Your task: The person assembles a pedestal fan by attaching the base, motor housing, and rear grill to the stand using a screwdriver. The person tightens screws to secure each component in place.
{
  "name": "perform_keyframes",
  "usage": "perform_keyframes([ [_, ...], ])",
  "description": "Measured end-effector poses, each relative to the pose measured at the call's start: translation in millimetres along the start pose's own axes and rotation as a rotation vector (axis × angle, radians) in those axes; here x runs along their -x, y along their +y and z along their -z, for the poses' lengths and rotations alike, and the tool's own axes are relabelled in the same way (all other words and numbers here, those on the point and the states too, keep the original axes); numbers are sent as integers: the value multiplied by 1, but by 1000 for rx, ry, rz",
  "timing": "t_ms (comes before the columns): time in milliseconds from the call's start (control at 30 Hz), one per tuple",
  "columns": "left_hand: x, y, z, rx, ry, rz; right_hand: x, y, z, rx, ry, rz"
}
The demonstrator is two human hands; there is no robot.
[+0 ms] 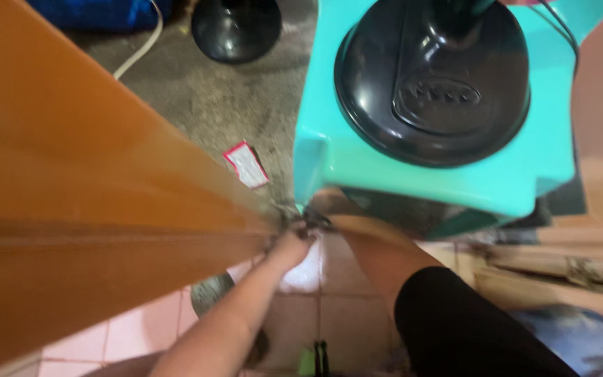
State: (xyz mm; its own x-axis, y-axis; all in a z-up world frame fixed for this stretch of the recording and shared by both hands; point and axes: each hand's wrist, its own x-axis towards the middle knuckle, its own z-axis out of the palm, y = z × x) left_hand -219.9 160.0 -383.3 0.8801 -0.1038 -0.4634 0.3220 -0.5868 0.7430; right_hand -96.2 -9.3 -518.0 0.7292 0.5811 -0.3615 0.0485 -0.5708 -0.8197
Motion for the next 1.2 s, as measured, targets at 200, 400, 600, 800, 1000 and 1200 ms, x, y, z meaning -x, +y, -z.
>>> perform_keyframes([
  [200, -35, -14, -45, 1123, -94, 347, 81, -45, -15, -691, 553, 217],
  [400, -32, 61, -31, 1776, -295, 45, 190, -167, 32, -45, 749, 347],
  [600, 0, 128, -28, 1973, -306, -21, 227, -174, 62, -288, 1060, 316],
  [800, -28, 116, -56, 1557, -289, -51, 207, -61, 50, -212, 1244, -74],
  [1000, -36, 138, -53, 1340, -384, 68, 169, 27, 76, 488, 1028, -280],
  [1200, -3, 178, -4, 1006, -482, 304, 116, 58, 137, 665, 688, -472],
])
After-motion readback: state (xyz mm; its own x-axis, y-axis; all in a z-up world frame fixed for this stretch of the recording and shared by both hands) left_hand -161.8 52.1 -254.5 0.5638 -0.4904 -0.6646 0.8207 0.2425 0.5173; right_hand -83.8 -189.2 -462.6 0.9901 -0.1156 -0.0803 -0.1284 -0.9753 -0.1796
